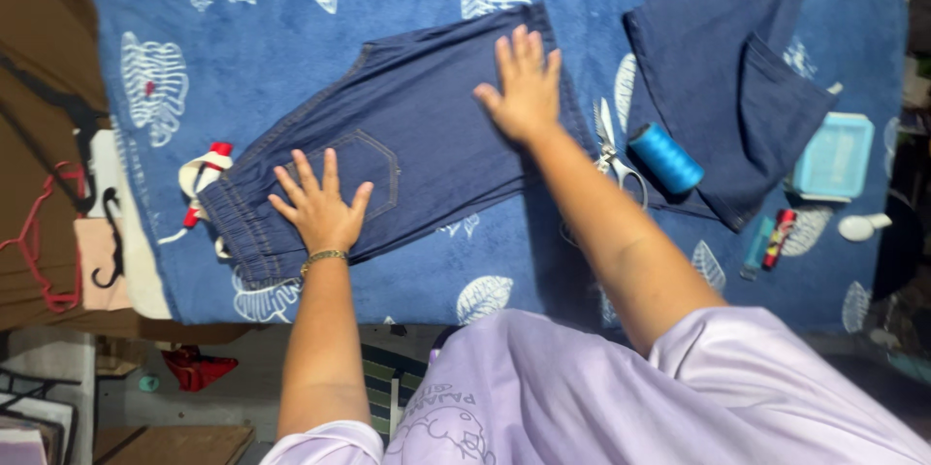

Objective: The person folds a pair of blue jeans on a patterned work surface. They align the legs, fold the garment in half, then fold it again into a compact rectangle. Scissors and a spool of thread are visible on the table but not used.

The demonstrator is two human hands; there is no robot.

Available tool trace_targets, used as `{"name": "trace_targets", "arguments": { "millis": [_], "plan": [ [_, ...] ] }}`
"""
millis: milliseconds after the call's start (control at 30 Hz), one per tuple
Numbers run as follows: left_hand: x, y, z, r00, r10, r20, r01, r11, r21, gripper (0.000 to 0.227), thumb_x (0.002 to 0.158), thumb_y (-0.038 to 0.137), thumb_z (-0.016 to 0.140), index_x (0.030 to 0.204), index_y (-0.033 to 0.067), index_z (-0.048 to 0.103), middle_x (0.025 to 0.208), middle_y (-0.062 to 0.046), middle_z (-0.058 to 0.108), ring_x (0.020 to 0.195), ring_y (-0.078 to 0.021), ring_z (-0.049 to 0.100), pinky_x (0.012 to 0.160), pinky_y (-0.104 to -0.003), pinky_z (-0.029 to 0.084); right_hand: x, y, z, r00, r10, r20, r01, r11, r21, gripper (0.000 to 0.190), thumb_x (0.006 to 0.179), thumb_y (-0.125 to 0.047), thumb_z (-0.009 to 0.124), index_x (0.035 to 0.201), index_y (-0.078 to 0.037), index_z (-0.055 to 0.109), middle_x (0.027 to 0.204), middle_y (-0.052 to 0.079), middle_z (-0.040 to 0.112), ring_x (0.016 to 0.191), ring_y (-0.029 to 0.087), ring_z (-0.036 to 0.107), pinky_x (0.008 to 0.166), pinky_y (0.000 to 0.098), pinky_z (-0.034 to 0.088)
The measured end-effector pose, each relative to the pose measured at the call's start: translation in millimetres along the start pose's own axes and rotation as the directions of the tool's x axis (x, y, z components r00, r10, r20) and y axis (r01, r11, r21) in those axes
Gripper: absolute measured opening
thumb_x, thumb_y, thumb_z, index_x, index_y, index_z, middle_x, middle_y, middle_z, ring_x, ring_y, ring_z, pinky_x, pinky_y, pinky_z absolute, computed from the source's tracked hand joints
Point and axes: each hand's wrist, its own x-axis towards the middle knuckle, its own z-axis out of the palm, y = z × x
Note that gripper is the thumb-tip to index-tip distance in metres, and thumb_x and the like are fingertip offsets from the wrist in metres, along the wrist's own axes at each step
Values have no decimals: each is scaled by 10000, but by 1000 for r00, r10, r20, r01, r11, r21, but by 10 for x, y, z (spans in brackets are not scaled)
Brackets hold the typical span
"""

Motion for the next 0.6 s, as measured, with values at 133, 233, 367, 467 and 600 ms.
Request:
{"name": "trace_targets", "arguments": {
  "millis": [133, 233, 367, 467, 600],
  "plan": [
    [19, -38, 39, 1000, 8, 5, -8, 1000, 2, 864, 922, 718, 521, 1630, 259, 335, 1721, -199, 52, 1553, -495, -23, 1165, -749, -18, -547, -97, -8, 994, -75, 81, 64, 989, 135, 826, 950, -568, 611, 1582, -99, 362, 1670, 203, 216, 1551, 381, 158, 1226, 605, 112],
    [8, -28, 52, 1000, 10, 2, -10, 1000, 7, 861, 927, 694, 532, 1636, 245, 336, 1720, -208, 57, 1551, -504, -15, 1155, -760, -20, -841, 82, -82, 991, -123, 50, 110, 970, 216, 742, 941, -491, 650, 1523, -79, 442, 1630, 219, 286, 1514, 398, 229, 1202, 594, 163],
    [-15, 170, -17, 996, 37, -79, -34, 999, 30, 833, 945, 580, 590, 1640, 173, 377, 1721, -247, 92, 1556, -510, 17, 1146, -767, -6, -1089, 379, -164, 955, 51, -292, 79, 906, 415, 279, 964, -296, 657, 1125, -68, 657, 1381, 170, 610, 1307, 374, 555, 1121, 496, 409],
    [1, 548, -68, 986, 134, -101, -136, 991, -16, 793, 959, 511, 633, 1620, 133, 414, 1719, -252, 133, 1563, -502, 52, 1170, -743, 27, -1252, 628, -193, 830, 352, -432, -17, 791, 612, 198, 1040, -167, 572, 946, -38, 689, 1122, 128, 719, 1029, 300, 686, 933, 409, 529],
    [-32, 1397, -2, 915, 400, -58, -404, 906, -129, 723, 953, 462, 671, 1560, 134, 456, 1697, -222, 175, 1561, -459, 82, 1199, -688, 53, -1404, 877, -180, 709, 619, -336, -66, 533, 844, 200, 1041, -96, 519, 1010, -6, 694, 992, 116, 694, 808, 177, 693, 755, 302, 562]
  ]
}}
